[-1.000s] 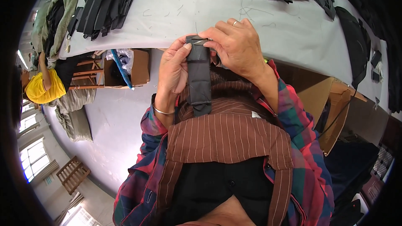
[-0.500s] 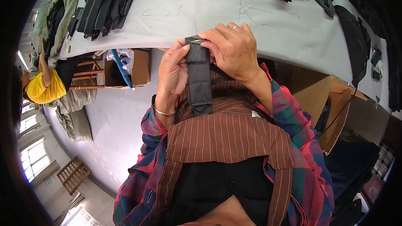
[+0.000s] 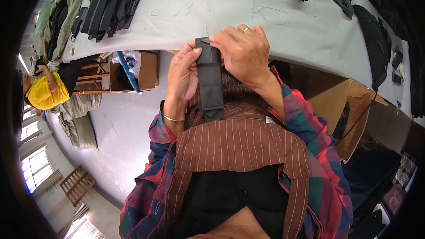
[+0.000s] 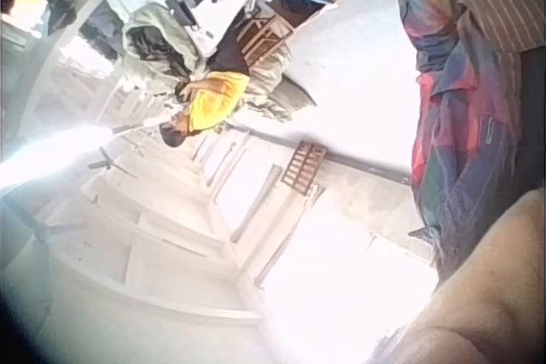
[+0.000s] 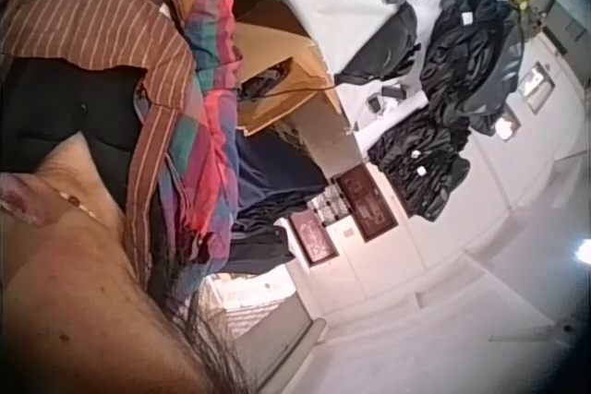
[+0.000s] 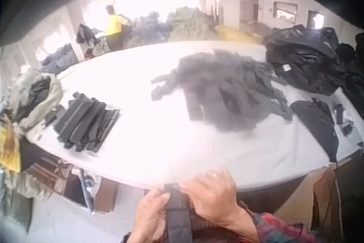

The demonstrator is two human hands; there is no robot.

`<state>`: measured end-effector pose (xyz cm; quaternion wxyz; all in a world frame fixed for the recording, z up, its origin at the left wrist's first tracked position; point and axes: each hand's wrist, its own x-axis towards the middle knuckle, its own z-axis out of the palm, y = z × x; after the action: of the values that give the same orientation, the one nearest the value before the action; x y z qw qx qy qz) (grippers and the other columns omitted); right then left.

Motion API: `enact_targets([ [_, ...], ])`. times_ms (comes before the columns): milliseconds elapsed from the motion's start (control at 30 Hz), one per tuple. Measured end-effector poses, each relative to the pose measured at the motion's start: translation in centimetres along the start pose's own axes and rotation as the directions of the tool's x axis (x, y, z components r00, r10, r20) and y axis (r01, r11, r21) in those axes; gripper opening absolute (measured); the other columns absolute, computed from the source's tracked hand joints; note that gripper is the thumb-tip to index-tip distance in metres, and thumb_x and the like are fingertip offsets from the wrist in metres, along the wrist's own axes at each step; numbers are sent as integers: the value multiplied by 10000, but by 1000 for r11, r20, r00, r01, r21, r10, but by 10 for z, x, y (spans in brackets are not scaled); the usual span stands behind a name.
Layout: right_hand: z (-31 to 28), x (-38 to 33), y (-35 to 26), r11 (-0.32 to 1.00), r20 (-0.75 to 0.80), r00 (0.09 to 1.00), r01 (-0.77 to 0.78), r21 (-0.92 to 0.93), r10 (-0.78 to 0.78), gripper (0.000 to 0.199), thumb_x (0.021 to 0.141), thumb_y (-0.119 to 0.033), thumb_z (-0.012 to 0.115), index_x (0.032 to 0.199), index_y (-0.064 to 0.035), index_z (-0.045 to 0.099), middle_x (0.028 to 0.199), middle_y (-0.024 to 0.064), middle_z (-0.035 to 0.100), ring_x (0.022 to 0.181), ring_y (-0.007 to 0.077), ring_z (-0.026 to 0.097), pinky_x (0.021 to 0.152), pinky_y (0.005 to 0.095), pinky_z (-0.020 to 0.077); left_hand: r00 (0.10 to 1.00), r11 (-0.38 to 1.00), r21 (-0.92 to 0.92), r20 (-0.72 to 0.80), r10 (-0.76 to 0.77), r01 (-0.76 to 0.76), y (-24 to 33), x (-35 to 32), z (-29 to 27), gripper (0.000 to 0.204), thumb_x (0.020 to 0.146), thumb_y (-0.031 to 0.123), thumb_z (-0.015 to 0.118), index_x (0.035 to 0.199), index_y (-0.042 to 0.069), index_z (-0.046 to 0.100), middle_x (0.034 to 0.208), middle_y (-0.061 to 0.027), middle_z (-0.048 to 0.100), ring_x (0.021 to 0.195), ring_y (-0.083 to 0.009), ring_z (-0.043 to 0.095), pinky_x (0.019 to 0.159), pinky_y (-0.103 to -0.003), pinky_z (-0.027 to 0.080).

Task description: Trimming loose threads and inspecting black fabric straps using small snips.

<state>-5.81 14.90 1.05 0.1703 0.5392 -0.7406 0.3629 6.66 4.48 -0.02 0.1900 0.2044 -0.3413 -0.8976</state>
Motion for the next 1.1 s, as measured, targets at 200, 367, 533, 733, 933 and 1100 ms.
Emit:
enact_targets([
  [200,-8,2,10,962,-22,979,-194,193,202,95,780,-189,677,858,-138,653,725,-18,614,643,187,550,604,321,353,1000,999,19,-7,-26,26,0,1,-2,197,912,32,482,1101,-20,471,985,-166,629,834,-263,668,723,-370,577],
  [367,-18,-5,5,964,77,980,-196,180,185,108,790,-190,670,877,-128,657,735,-12,622,645,189,549,610,320,356,999,1000,-27,-33,-1,0,-1,2,-5,274,895,8,489,1166,-15,454,1019,-176,613,842,-283,665,727,-411,589],
  [533,-13,-6,7,976,32,988,-154,155,151,104,798,-195,665,879,-131,660,734,-14,620,646,179,549,616,317,354,1000,1000,-16,-29,-8,7,-1,3,-3,294,889,-6,475,1181,-18,449,1037,-180,605,839,-285,663,729,-414,589],
  [733,-15,4,-5,780,366,838,-526,340,405,141,788,-205,670,841,-76,645,647,27,627,581,208,583,545,314,414,1000,1000,4,-2,2,-2,-2,2,-6,306,896,-9,477,1202,-8,459,1059,-213,603,876,-297,656,770,-437,583],
  [933,2,7,23,733,305,841,-540,413,447,155,798,-146,633,744,-5,602,597,73,589,525,144,513,516,289,401,999,998,56,-1,-38,38,1,-2,3,350,871,-42,442,1215,17,438,1023,-162,589,859,-259,643,754,-420,586],
  [1100,3,4,31,731,204,817,-575,368,540,155,793,-125,645,757,13,584,577,62,548,519,128,462,512,290,387,998,998,7,10,-65,65,2,-2,-1,373,860,-54,412,1222,30,433,993,-130,576,860,-253,635,749,-428,587],
])
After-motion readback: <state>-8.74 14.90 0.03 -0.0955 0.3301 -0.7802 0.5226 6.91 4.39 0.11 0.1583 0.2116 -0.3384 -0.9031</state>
